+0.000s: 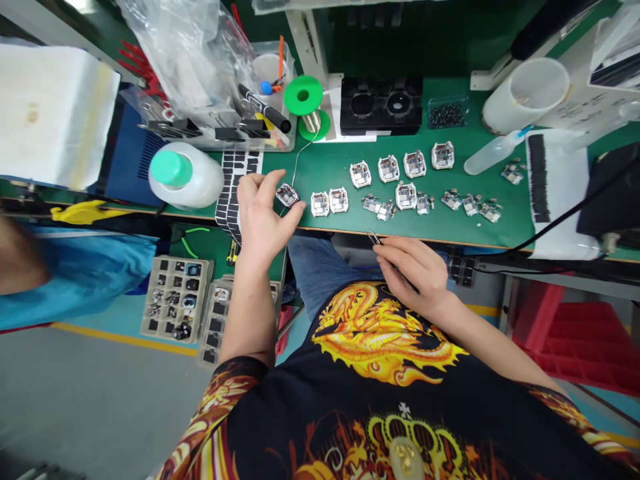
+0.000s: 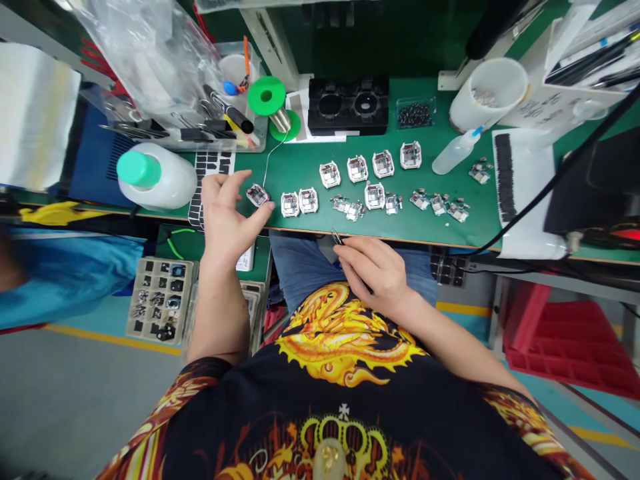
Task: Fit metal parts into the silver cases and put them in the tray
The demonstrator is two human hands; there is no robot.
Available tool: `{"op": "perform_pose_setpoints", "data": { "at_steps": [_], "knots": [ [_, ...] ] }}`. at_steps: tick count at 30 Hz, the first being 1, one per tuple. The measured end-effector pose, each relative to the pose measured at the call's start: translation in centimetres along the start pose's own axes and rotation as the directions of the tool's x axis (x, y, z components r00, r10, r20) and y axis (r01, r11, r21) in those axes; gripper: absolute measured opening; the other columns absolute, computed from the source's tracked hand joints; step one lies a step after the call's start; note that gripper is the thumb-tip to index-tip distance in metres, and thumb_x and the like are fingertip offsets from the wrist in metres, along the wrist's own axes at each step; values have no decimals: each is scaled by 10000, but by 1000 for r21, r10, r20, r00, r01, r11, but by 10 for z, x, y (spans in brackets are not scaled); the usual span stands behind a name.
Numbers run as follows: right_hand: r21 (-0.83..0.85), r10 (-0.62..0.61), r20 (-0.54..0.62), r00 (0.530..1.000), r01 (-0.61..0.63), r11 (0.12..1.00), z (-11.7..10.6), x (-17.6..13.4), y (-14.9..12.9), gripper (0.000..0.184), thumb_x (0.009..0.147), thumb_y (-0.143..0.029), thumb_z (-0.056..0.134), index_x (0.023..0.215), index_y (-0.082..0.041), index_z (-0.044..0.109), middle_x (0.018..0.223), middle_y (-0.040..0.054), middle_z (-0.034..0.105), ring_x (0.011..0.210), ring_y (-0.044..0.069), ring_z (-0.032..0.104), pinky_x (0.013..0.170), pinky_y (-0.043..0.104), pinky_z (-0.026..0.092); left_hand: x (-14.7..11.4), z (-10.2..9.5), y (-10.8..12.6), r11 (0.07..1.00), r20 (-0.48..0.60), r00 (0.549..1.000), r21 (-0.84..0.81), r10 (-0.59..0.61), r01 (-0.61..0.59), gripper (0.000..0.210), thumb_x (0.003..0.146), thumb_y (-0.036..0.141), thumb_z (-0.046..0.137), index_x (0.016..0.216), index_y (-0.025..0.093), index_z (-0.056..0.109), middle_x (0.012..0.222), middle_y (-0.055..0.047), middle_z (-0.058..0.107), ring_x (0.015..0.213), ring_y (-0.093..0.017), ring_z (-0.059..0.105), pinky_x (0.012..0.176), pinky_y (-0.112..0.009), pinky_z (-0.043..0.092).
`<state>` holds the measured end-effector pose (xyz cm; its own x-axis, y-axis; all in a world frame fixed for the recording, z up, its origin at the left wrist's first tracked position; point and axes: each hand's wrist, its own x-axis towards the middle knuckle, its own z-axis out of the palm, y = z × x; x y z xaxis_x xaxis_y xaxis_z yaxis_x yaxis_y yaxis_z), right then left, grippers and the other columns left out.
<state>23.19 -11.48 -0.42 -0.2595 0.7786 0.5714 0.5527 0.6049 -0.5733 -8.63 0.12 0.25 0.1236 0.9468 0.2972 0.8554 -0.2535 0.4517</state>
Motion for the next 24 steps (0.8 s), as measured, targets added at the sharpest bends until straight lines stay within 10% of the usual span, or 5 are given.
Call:
{"op": "perform_pose_setpoints", "data": {
  "at_steps": [11,17,24],
  "knots": [
    [15,5,-10,1000,-5,1000,3,1,0,436,973,-94,718,1375,-262,732,1179,92,834,1053,250,826,905,433,712,19,0,22,972,352,909,-4,223,-236,488,895,382,788,1368,270,741,1232,-122,565,1225,-377,543,1141,-637,492],
    [12,21,-49,999,-20,1000,2,3,0,413,968,-88,732,1344,-258,749,1169,83,849,1045,246,839,910,420,717,12,-4,27,987,195,967,-36,163,-159,354,847,289,801,1192,241,740,1245,-114,649,1239,-357,581,1148,-581,505],
    [77,74,-98,992,-66,995,-13,20,-12,378,965,-92,775,1301,-264,759,1110,47,869,981,210,849,881,368,710,-33,9,67,855,68,997,-519,45,-3,469,891,243,742,1351,285,655,1162,-34,708,900,-168,689,847,-352,632]
  ]
}}
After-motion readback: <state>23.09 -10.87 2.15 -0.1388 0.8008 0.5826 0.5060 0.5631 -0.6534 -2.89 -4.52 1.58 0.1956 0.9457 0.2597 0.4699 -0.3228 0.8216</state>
